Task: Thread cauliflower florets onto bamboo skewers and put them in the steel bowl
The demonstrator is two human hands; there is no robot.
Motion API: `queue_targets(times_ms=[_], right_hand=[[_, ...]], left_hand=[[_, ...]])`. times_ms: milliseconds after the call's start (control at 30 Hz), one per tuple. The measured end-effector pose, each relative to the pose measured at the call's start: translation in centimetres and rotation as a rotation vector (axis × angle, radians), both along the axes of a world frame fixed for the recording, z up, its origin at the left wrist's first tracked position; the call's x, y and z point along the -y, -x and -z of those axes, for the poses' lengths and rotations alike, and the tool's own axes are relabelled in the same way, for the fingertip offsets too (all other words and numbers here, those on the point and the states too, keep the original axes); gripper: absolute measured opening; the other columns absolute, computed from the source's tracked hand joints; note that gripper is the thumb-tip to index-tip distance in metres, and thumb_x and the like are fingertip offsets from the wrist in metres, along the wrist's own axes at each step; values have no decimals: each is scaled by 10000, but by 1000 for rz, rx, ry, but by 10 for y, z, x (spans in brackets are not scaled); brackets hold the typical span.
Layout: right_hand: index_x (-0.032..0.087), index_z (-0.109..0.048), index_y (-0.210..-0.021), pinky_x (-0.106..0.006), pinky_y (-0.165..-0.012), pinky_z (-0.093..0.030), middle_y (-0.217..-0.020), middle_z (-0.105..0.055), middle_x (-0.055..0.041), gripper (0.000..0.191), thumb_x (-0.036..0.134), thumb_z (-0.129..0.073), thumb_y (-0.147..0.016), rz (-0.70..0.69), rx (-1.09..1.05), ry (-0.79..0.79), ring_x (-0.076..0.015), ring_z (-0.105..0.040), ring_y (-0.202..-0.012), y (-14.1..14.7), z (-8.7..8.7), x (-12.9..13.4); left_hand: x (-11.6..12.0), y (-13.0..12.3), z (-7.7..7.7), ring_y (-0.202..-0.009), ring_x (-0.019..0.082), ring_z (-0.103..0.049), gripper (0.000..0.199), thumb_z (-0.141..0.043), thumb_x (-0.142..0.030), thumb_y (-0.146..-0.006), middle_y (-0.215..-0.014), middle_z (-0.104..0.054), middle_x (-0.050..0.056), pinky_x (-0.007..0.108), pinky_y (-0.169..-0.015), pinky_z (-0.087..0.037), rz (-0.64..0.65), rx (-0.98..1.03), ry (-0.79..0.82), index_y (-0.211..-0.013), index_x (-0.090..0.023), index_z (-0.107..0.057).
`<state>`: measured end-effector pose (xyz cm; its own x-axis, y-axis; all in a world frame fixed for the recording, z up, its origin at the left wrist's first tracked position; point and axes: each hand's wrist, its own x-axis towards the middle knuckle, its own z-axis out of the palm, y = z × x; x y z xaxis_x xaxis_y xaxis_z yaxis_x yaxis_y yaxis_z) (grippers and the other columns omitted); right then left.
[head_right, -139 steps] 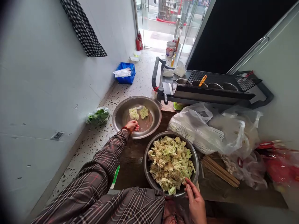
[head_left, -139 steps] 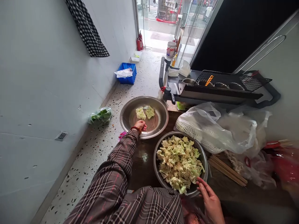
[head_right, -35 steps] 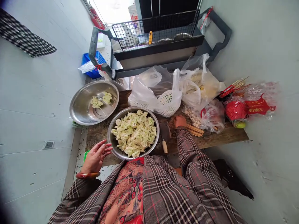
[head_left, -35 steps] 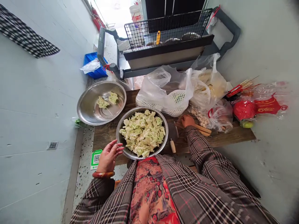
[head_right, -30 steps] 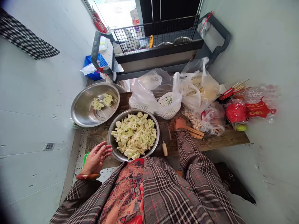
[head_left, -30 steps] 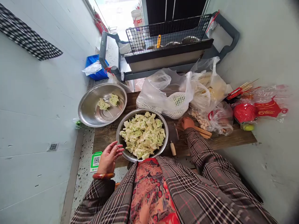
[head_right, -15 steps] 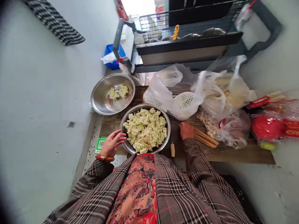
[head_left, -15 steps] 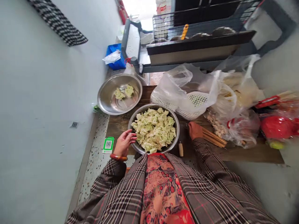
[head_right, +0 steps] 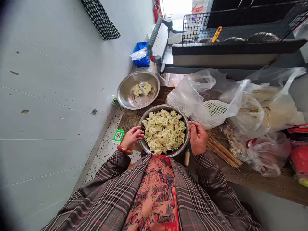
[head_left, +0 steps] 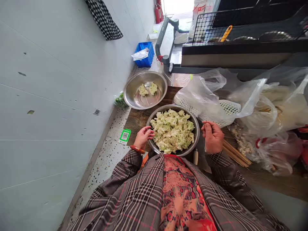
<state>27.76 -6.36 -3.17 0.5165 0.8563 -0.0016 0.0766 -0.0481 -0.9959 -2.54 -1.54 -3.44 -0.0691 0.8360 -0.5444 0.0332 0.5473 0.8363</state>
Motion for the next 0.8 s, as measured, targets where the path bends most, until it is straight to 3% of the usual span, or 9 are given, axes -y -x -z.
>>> queue_targets(times_ms=[100,200,367,533,800], right_hand=[[221,-613,-980,-171,-448,-325,-753,-519,33,228,371,-602,-809,-60,-439,-32,-50,-424,-536,16,-19,-4],[250,-612,-954,-150,-467,-360,-762,-505,46,231,308,-678,-741,-77,-639,-43,-46,-457,-587,19,-27,-4],[252,-598,-880,-120,-399,-315,-692,-472,64,252,314,-739,-680,-6,-864,27,-45,-450,-562,18,-15,-1],[233,-614,-882,-137,-394,-315,-666,-490,66,307,370,-759,-649,94,-873,82,-49,-434,-530,24,10,5],[217,-649,-971,-176,-446,-358,-672,-501,49,338,402,-715,-696,136,-731,87,-71,-443,-566,34,22,16]], left_hand=[[0,0,0,-649,104,-629,393,-633,-311,-755,-841,-648,63,211,-568,-475,19,6,-10,-1082,-122,-523],[-5,-1,1,-660,117,-628,431,-638,-359,-740,-849,-646,67,229,-581,-475,56,-26,-43,-1082,-122,-528],[-30,-29,10,-668,147,-614,385,-604,-345,-754,-843,-638,68,281,-619,-470,289,-246,-226,-1077,-136,-583],[-60,-79,23,-760,168,-562,248,-559,-221,-782,-861,-627,79,335,-777,-447,633,-569,-598,-1001,-150,-652],[-100,-125,44,-925,230,-529,347,-528,-141,-770,-1002,-600,130,376,-855,-402,947,-857,-728,-1099,-139,-640]])
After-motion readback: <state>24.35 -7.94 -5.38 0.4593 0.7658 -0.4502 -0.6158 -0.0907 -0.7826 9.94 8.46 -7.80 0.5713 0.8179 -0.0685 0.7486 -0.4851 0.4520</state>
